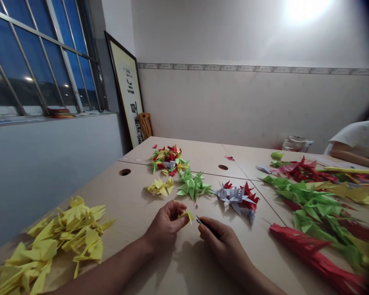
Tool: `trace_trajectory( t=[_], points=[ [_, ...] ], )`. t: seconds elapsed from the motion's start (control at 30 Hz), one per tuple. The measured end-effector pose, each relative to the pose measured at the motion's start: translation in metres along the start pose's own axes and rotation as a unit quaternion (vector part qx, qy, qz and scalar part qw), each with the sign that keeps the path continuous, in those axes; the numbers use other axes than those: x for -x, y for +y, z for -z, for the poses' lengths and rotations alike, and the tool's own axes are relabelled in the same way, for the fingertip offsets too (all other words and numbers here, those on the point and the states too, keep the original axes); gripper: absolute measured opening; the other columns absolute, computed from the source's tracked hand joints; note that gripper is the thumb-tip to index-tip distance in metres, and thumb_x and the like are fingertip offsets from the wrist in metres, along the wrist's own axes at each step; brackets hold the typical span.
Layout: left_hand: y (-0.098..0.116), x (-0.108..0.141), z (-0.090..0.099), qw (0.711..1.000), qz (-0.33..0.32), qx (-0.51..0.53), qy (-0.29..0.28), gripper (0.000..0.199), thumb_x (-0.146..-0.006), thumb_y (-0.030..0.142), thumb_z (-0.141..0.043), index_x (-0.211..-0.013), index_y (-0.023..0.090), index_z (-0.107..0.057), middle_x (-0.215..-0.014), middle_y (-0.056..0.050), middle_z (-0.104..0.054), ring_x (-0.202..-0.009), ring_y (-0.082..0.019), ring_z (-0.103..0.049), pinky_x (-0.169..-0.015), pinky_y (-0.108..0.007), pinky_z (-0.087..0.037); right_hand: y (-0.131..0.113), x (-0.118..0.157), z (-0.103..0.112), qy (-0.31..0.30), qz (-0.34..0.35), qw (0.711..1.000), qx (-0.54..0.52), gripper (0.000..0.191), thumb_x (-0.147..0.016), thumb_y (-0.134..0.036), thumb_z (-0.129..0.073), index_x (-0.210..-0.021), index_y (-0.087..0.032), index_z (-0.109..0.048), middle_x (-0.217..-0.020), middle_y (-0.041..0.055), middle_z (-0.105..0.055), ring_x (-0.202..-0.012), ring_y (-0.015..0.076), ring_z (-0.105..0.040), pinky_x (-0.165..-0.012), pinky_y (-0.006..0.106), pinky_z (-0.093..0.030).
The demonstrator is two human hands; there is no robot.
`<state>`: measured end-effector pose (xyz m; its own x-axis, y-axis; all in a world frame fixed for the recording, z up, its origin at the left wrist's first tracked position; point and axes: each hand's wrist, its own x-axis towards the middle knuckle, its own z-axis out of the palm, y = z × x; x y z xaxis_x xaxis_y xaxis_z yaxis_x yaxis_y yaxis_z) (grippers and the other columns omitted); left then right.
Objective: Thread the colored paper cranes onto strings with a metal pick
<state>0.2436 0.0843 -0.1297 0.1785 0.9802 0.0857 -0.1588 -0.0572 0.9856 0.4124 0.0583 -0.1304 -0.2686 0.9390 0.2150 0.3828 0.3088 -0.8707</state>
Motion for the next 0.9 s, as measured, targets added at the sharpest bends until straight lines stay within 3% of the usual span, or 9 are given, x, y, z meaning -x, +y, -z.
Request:
trace_trajectory(
  t=[0.1, 0.27, 0.37, 0.6, 0.9],
  points=[
    [0.004, 0.003, -0.002, 0.997, 0.049, 0.054, 0.021, 0.039, -0.066, 0.022, -0.064, -0.102, 0.017, -0.052, -0.061, 0.005, -0.049, -0.054, -0.005, -0.044, -0.054, -0.018, -0.034, 0.000, -0.001, 0.000, 0.007, -0.002, 1.000, 0.001, 0.026, -0.081, -0.035, -0.046, -0.089, -0.016, -0.062, -0.073, 0.0022, -0.062, -0.067, 0.0156, -0.054, -0.060, 0.022, -0.041],
    [0.010, 0.004, -0.003, 0.968, 0.151, 0.198, 0.025, 0.019, -0.068, 0.019, -0.061, -0.084, 0.018, -0.051, -0.064, 0.004, -0.053, -0.054, -0.006, -0.052, -0.051, -0.018, -0.036, 0.000, 0.001, -0.002, 0.006, 0.015, 1.000, 0.019, 0.026, -0.081, -0.035, -0.046, -0.084, -0.015, -0.061, -0.072, 0.0025, -0.061, -0.066, 0.0152, -0.054, -0.061, 0.022, -0.042],
    [0.011, 0.004, -0.003, 0.959, 0.178, 0.216, 0.035, 0.016, -0.068, 0.017, -0.061, -0.077, 0.018, -0.048, -0.064, 0.003, -0.056, -0.056, -0.008, -0.056, -0.052, -0.018, -0.038, 0.000, 0.003, -0.004, -0.002, 0.017, 1.000, 0.022, 0.026, -0.081, -0.035, -0.046, -0.084, -0.015, -0.061, -0.070, 0.0025, -0.062, -0.064, 0.0150, -0.054, -0.059, 0.022, -0.042],
    [0.006, 0.004, -0.003, 0.969, 0.151, 0.194, -0.023, 0.020, -0.069, 0.019, -0.063, -0.083, 0.016, -0.048, -0.070, 0.000, -0.060, -0.060, -0.009, -0.058, -0.054, -0.018, -0.038, 0.003, 0.003, -0.005, 0.006, 0.014, 1.000, 0.008, 0.026, -0.082, -0.036, -0.045, -0.080, -0.015, -0.061, -0.067, 0.0013, -0.060, -0.063, 0.0144, -0.054, -0.058, 0.021, -0.042],
    [0.000, 0.006, -0.005, 0.984, 0.104, 0.136, -0.041, 0.025, -0.065, 0.020, -0.064, -0.081, 0.017, -0.045, -0.065, 0.001, -0.059, -0.057, -0.010, -0.056, -0.053, -0.020, -0.036, -0.005, 0.003, -0.003, -0.006, 0.036, 0.999, 0.013, 0.024, -0.082, -0.033, -0.045, -0.077, -0.015, -0.060, -0.064, -0.0009, -0.055, -0.059, 0.0120, -0.048, -0.055, 0.018, -0.039]
  ],
)
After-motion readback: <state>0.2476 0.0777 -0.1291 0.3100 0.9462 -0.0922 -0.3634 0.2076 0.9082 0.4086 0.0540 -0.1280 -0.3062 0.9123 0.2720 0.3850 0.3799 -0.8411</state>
